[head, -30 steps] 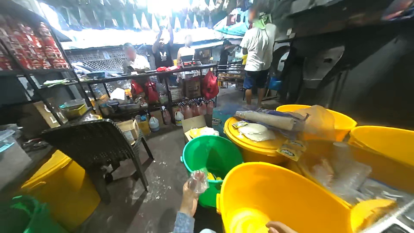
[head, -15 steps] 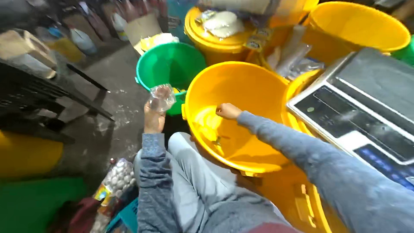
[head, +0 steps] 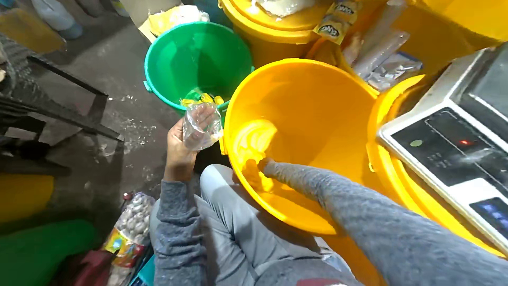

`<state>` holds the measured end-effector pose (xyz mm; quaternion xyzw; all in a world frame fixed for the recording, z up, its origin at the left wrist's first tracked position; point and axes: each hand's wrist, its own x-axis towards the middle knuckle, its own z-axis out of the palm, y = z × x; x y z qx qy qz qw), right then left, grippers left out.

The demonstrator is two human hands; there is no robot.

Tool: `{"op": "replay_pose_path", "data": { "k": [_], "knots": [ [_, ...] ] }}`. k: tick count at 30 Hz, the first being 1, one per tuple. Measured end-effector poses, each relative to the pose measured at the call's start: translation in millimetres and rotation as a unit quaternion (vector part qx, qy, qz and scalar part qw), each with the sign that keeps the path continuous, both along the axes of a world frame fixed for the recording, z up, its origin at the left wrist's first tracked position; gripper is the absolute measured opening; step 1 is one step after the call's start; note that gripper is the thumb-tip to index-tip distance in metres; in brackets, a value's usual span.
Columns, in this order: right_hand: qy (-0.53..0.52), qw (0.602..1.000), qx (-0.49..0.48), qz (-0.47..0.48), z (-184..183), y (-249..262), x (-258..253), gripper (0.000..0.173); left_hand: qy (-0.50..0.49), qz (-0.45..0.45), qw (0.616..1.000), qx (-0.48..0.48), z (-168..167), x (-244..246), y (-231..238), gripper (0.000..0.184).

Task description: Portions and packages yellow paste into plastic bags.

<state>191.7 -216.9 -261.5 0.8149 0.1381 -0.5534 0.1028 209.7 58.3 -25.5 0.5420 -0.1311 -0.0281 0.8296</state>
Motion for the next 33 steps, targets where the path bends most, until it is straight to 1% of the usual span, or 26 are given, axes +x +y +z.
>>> {"op": "replay_pose_path", "data": {
  "k": [3, 5, 9, 10, 13, 15, 16, 18, 21, 26, 29, 30, 31, 33],
  "knots": [
    [0.009, 0.999, 0.025, -0.032, 0.6, -14.7, 26.2, 0.041, -0.014, -0.027, 0.999, -0.021, -5.2, 4.8, 6.4, 0.068],
    [0.012, 0.999, 0.029, -0.024, 6.0, -23.8, 37.4, 0.041, -0.011, -0.019, 0.999, -0.033, -6.0, 10.7, 5.6, 0.067],
    [0.027, 0.998, 0.048, -0.009, -13.8, -46.5, 51.7, 0.041, -0.004, -0.030, 0.999, -0.035, -4.5, 15.5, -1.0, 0.063],
    [0.032, 0.998, 0.051, -0.013, -21.6, -49.9, 52.8, 0.040, -0.009, -0.034, 0.999, -0.038, -5.4, 16.8, -3.2, 0.062],
    [0.044, 0.997, 0.056, 0.000, -23.8, -55.8, 53.8, 0.037, -0.016, -0.043, 0.998, -0.044, -7.6, 20.8, -9.4, 0.061],
    [0.042, 0.996, 0.072, 0.014, -32.3, -65.0, 52.5, 0.037, -0.016, -0.044, 0.998, -0.041, -6.5, 22.1, -12.2, 0.061],
    [0.045, 0.996, 0.079, 0.017, -32.7, -68.1, 51.4, 0.037, -0.006, -0.037, 0.999, -0.035, -4.9, 21.8, -13.6, 0.057],
    [0.058, 0.994, 0.087, 0.013, -22.3, -68.0, 49.5, 0.038, 0.000, -0.037, 0.999, -0.031, -3.7, 21.7, -14.8, 0.056],
    [0.073, 0.994, 0.086, 0.003, -10.1, -62.1, 48.0, 0.038, -0.014, -0.056, 0.997, -0.047, -4.9, 23.0, -15.4, 0.063],
    [0.069, 0.992, 0.106, 0.000, -12.9, -59.3, 44.3, 0.038, -0.031, -0.065, 0.995, -0.073, -8.2, 31.4, -15.4, 0.059],
    [0.062, 0.988, 0.138, -0.041, -21.2, -68.8, 39.1, 0.038, -0.032, -0.026, 0.998, -0.055, -4.5, 29.8, -16.5, 0.056],
    [0.057, 0.985, 0.147, -0.069, -23.0, -71.1, 38.7, 0.038, -0.027, -0.012, 0.998, -0.053, -1.4, 28.2, -17.2, 0.058],
    [0.059, 0.981, 0.153, -0.104, -16.0, -68.9, 39.2, 0.039, -0.022, -0.003, 0.998, -0.051, 1.4, 26.8, -17.3, 0.062],
    [0.052, 0.978, 0.150, -0.138, 0.9, -64.9, 43.9, 0.040, -0.014, 0.000, 0.998, -0.065, 4.1, 24.7, -17.9, 0.067]
  ]
}}
